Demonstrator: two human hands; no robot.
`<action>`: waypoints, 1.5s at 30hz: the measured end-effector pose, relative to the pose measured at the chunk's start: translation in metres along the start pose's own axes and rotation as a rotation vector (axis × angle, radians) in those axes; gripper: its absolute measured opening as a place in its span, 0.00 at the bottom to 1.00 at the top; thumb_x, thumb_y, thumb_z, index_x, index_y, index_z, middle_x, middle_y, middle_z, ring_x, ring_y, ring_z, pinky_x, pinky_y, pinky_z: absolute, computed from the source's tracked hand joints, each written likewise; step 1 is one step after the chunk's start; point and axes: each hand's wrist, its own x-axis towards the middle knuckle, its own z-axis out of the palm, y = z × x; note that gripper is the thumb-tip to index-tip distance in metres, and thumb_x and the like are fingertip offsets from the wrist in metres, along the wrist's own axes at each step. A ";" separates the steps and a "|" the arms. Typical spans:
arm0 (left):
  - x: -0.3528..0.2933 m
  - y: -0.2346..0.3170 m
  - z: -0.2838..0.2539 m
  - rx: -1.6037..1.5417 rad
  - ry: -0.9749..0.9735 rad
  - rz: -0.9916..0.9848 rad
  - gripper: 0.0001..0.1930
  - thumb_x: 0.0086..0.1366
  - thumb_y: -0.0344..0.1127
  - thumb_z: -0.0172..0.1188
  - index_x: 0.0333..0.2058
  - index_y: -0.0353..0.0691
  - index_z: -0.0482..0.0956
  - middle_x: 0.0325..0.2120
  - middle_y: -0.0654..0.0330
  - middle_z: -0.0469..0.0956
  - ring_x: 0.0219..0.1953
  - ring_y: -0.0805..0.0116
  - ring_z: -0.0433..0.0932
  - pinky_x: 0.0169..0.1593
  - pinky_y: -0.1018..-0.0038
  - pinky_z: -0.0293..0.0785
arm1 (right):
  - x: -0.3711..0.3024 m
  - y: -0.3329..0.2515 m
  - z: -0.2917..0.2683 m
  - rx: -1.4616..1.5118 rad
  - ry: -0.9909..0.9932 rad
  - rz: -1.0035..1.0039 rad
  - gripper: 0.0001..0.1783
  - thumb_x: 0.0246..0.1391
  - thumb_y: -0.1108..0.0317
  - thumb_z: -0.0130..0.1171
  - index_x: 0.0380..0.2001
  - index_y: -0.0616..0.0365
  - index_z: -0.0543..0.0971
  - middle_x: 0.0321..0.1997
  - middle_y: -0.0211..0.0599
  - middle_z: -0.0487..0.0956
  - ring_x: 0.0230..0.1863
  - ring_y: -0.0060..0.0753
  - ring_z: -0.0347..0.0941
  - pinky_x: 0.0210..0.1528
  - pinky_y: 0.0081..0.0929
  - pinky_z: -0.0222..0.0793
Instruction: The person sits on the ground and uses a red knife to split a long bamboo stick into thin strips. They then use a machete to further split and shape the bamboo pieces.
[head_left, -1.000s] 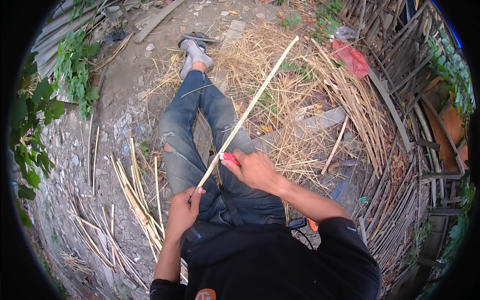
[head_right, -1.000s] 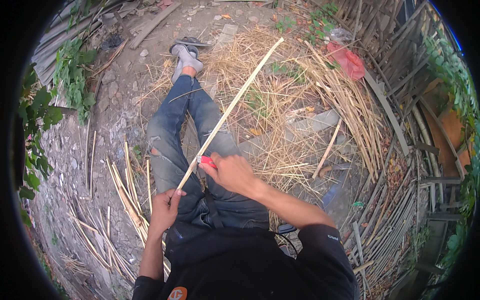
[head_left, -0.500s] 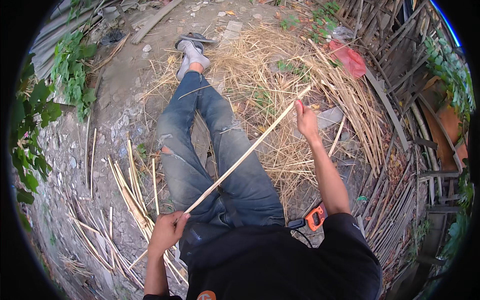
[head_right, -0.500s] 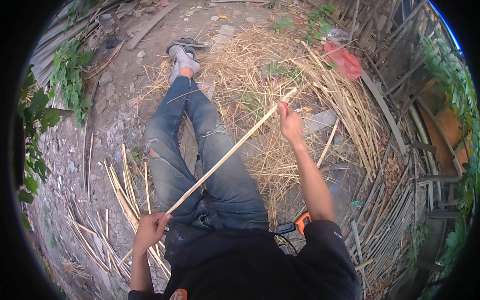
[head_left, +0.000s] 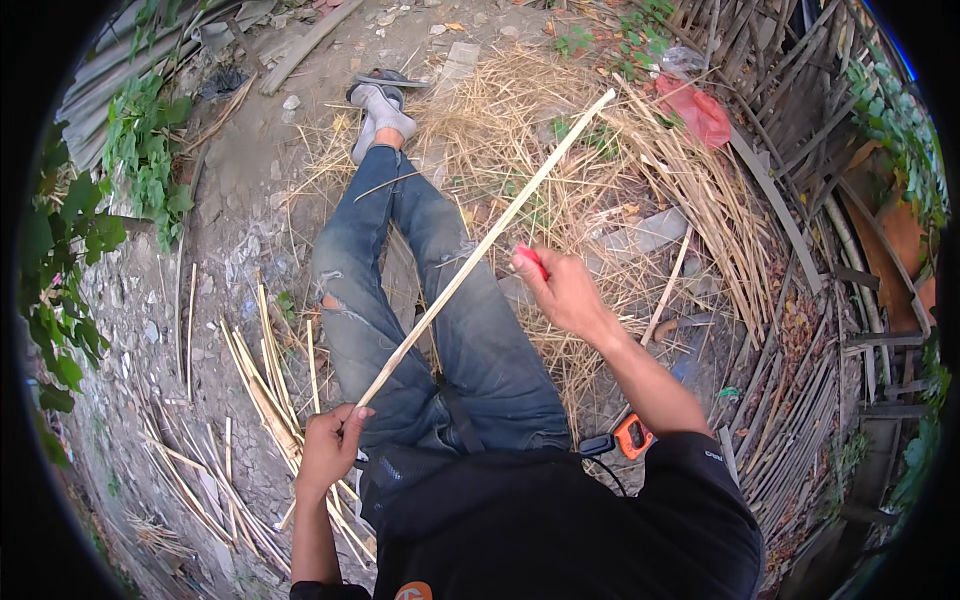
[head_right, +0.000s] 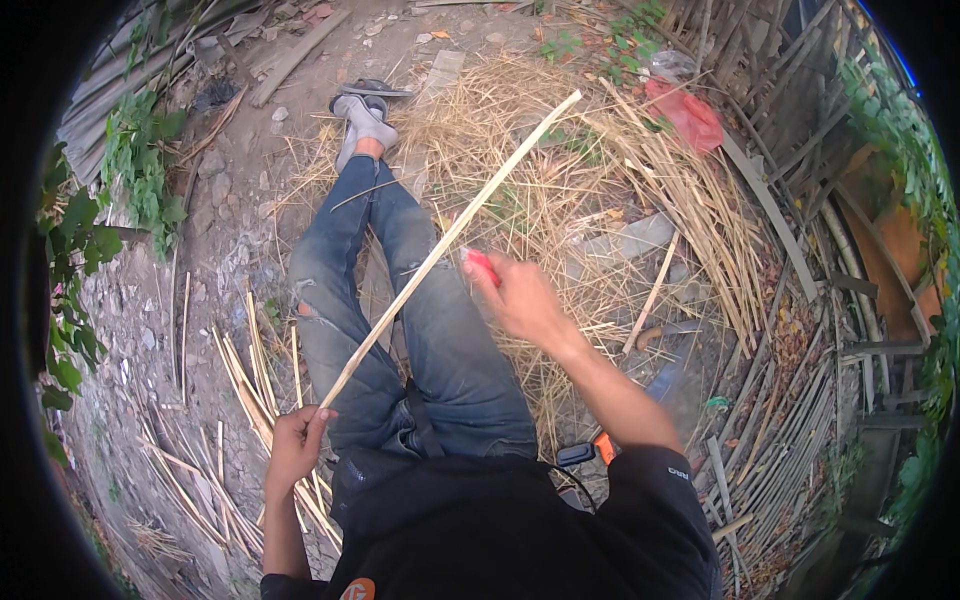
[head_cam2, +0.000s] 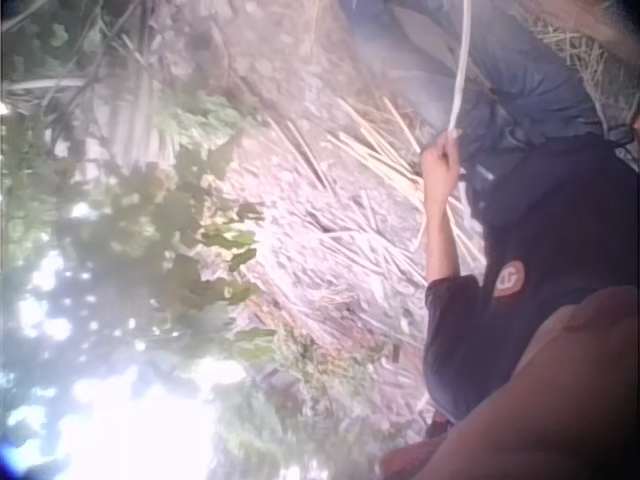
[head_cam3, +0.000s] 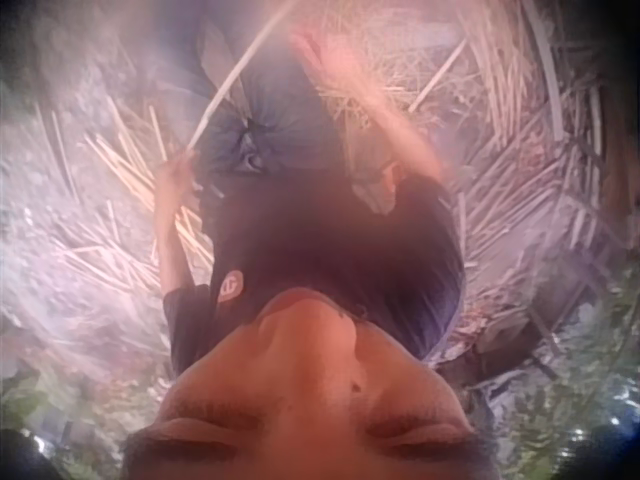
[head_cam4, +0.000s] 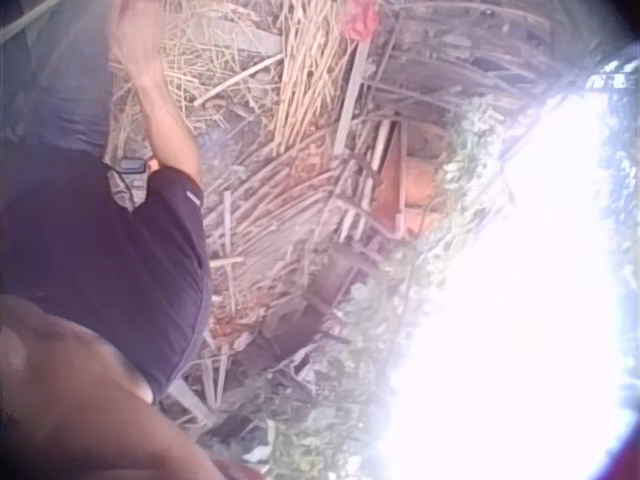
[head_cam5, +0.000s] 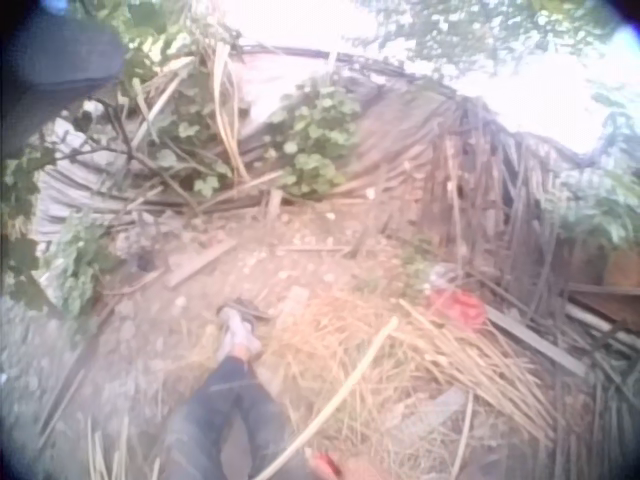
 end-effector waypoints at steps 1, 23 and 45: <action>0.002 0.006 0.000 0.011 0.004 0.013 0.14 0.75 0.39 0.59 0.39 0.32 0.87 0.12 0.67 0.63 0.18 0.80 0.60 0.23 0.74 0.58 | -0.004 -0.013 0.003 -0.013 -0.022 -0.032 0.30 0.71 0.45 0.52 0.31 0.65 0.80 0.17 0.53 0.77 0.21 0.59 0.76 0.29 0.51 0.70; -0.028 0.003 -0.037 0.124 -0.075 0.088 0.11 0.72 0.36 0.62 0.35 0.34 0.85 0.15 0.51 0.69 0.15 0.60 0.68 0.25 0.67 0.67 | 0.065 0.110 -0.035 -0.084 0.284 0.317 0.33 0.70 0.38 0.46 0.40 0.59 0.85 0.19 0.52 0.78 0.26 0.61 0.77 0.32 0.51 0.70; -0.024 -0.050 -0.023 -0.019 -0.054 0.090 0.12 0.72 0.36 0.63 0.37 0.32 0.87 0.15 0.62 0.72 0.19 0.77 0.66 0.25 0.74 0.63 | 0.062 0.087 -0.062 1.093 0.325 0.157 0.27 0.73 0.44 0.49 0.48 0.60 0.76 0.25 0.28 0.76 0.12 0.13 0.54 0.15 0.17 0.49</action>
